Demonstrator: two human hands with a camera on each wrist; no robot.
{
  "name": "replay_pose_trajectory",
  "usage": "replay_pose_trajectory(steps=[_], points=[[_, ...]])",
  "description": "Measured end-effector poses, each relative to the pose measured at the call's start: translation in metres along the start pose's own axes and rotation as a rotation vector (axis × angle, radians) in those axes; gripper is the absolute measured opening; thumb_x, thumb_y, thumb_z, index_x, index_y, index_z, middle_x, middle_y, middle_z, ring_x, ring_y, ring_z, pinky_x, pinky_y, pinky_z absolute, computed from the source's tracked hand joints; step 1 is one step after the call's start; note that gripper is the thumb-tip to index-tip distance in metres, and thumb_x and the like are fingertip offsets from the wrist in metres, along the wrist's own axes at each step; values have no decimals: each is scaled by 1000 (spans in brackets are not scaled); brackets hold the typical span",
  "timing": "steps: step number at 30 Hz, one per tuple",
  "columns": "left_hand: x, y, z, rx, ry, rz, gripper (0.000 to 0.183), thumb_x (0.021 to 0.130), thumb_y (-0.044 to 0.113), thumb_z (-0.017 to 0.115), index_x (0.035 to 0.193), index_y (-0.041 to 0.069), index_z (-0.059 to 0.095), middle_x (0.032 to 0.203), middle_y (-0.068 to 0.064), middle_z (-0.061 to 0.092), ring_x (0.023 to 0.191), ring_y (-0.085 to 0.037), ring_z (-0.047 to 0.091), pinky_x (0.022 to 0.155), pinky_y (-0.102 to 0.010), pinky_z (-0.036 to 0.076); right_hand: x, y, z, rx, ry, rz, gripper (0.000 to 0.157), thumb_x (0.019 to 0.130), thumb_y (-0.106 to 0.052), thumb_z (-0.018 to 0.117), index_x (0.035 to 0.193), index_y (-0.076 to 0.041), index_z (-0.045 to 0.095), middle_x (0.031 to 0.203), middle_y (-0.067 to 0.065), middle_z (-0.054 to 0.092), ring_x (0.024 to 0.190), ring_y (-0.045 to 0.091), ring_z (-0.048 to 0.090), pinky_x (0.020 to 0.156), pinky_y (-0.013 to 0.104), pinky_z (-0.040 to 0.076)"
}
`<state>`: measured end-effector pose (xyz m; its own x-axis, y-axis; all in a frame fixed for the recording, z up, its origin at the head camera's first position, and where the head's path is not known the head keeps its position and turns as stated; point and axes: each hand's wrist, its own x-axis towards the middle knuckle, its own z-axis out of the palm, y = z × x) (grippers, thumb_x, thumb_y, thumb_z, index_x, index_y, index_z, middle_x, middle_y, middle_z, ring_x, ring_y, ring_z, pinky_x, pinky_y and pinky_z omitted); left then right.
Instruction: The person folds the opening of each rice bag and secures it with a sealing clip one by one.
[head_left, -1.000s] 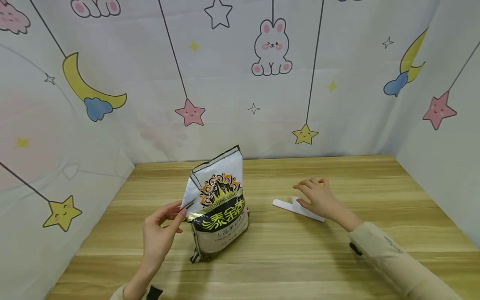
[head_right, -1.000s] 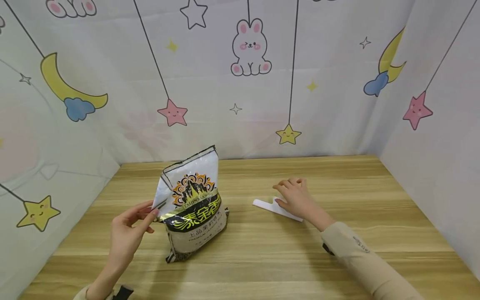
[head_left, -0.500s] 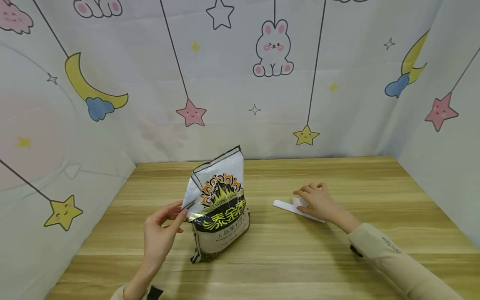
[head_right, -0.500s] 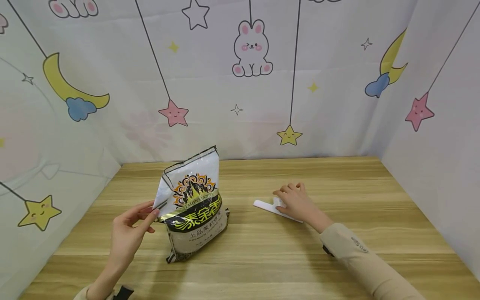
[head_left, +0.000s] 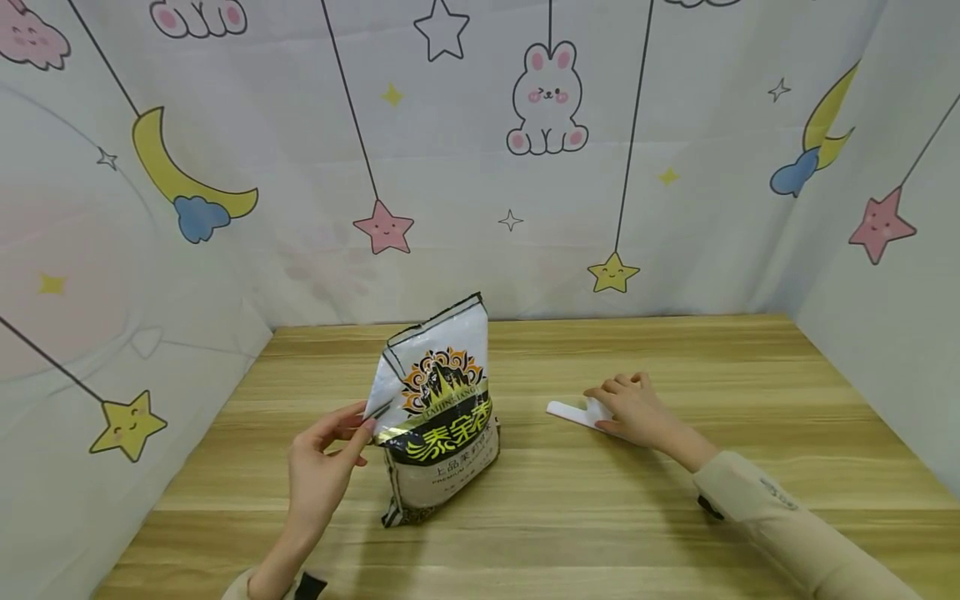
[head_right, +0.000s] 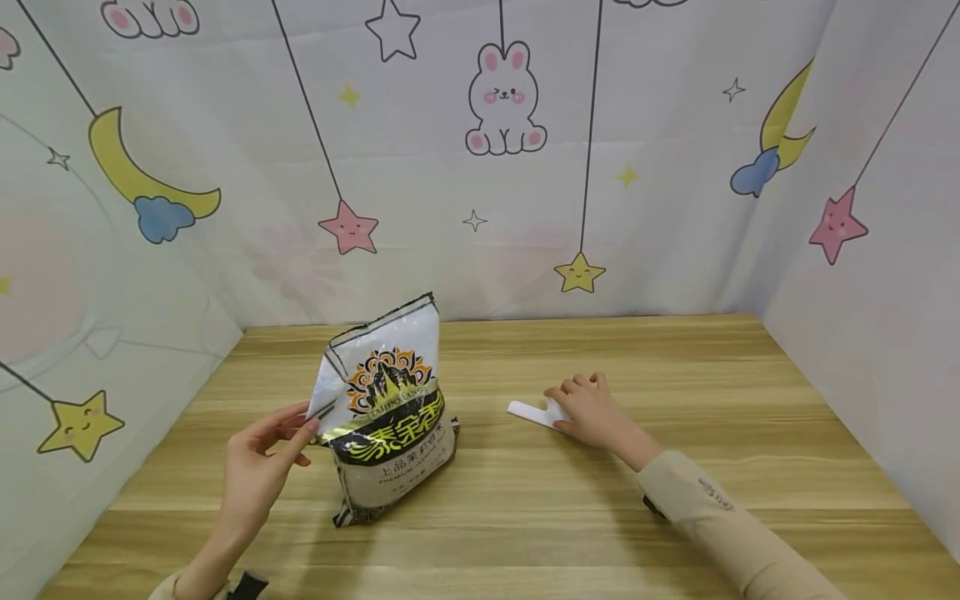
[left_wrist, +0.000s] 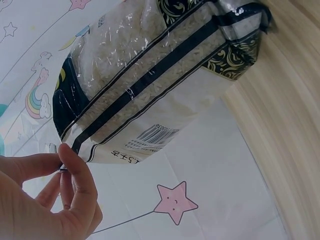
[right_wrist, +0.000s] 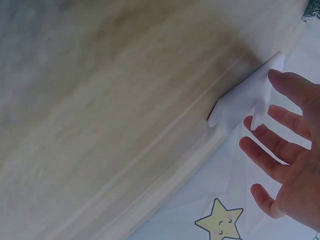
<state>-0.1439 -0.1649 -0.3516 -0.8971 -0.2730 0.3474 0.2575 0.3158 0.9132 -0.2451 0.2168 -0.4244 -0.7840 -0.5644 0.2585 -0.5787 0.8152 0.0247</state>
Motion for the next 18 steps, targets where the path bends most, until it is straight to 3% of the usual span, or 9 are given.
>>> replay_pose_trajectory(steps=[10,18], points=[[0,-1,-1,8,-4,-5,23,78,0,65,100,1,67,73,17,60,61,-1,57,44,-19,51,-1,-5,-2,-32,26,9,47,71,-26,74,109,-3,60,97,9,61,94,26,53,82,51,35],[0,0,0,1,-2,-2,22,78,0,65,100,0,67,73,16,60,61,-2,56,44,-18,51,-1,-5,-1,-90,176,-75,27,72,-16,73,96,-8,63,88,4,60,88,23,53,79,49,36]])
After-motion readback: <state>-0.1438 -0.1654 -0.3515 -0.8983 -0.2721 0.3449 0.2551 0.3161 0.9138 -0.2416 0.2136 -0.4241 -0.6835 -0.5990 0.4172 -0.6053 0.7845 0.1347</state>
